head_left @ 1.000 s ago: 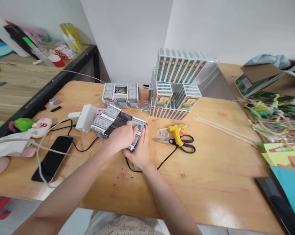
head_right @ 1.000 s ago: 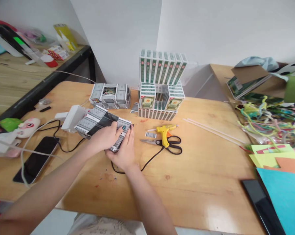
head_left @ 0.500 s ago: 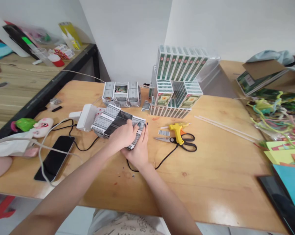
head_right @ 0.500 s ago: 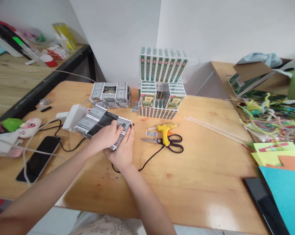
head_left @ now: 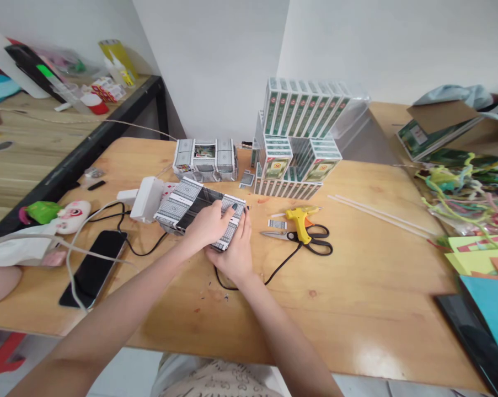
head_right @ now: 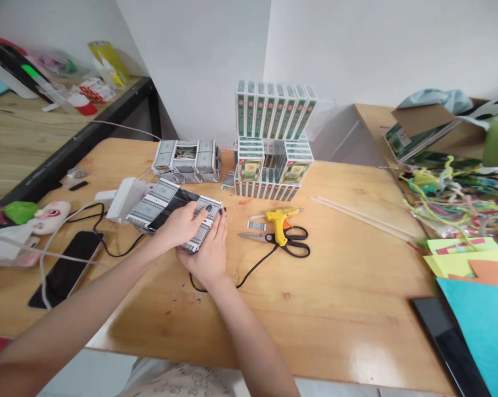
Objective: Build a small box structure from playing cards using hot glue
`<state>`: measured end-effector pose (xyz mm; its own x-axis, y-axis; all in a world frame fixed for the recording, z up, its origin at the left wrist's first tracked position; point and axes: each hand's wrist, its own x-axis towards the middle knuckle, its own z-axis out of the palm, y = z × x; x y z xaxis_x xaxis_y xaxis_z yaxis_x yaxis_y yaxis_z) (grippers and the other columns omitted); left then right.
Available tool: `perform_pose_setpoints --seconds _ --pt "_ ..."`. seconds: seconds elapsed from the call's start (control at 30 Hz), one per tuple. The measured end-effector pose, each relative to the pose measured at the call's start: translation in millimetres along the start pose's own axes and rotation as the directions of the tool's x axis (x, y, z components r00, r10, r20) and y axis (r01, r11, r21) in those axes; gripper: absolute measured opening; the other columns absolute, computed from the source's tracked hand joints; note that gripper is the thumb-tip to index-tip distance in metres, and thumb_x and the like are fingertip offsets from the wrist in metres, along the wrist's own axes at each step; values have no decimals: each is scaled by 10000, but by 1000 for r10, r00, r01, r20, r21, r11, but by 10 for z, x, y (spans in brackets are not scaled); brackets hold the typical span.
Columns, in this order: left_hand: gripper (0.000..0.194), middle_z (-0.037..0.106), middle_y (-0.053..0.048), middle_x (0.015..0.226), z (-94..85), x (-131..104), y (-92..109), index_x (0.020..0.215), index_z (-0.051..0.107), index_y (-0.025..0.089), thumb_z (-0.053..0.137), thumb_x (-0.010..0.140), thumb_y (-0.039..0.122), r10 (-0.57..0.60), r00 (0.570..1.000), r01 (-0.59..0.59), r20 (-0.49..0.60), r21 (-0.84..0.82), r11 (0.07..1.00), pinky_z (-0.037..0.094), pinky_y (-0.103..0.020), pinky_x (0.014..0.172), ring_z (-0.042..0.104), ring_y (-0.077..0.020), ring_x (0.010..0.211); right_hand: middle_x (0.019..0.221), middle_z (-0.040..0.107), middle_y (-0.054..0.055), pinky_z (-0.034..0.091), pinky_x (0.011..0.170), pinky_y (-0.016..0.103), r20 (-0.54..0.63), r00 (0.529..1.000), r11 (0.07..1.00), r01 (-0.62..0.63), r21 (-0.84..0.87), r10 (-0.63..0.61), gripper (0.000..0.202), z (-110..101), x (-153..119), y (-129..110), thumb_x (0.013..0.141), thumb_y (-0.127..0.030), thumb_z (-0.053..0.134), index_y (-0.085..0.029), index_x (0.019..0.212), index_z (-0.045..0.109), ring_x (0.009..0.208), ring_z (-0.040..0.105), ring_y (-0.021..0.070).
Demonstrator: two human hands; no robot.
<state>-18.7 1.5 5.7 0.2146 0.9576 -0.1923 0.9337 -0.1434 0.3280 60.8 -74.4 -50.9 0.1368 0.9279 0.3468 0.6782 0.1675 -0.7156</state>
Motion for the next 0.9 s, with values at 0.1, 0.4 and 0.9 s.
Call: perform_pose_setpoints --seconds 0.1,0.4,0.9 --pt "402 679 -139 859 2 24 -8 910 550 142 284 908 443 23 1000 -23 -21 -29 999 446 -311 683 653 -261 822 1442 210 298 294 1057 554 1 1000 1000 -3 -7 3 1036 -7 6 1 636 -428 667 -9 1389 91 1378 165 361" --pt "370 676 -105 830 -40 54 -1 829 561 152 301 910 403 29 1000 -30 -11 -99 995 441 -280 685 643 -222 795 1423 244 309 286 1076 519 13 1000 999 -4 -38 4 1005 -24 21 -12 642 -432 655 41 1370 147 1371 184 356" --pt "386 683 -127 872 -42 39 -2 869 568 151 303 905 430 27 1000 -27 -1 -76 997 457 -300 714 650 -245 833 1426 248 308 312 1050 540 27 1000 998 -5 -68 7 1007 -38 28 -19 635 -435 653 30 1374 150 1361 205 365"
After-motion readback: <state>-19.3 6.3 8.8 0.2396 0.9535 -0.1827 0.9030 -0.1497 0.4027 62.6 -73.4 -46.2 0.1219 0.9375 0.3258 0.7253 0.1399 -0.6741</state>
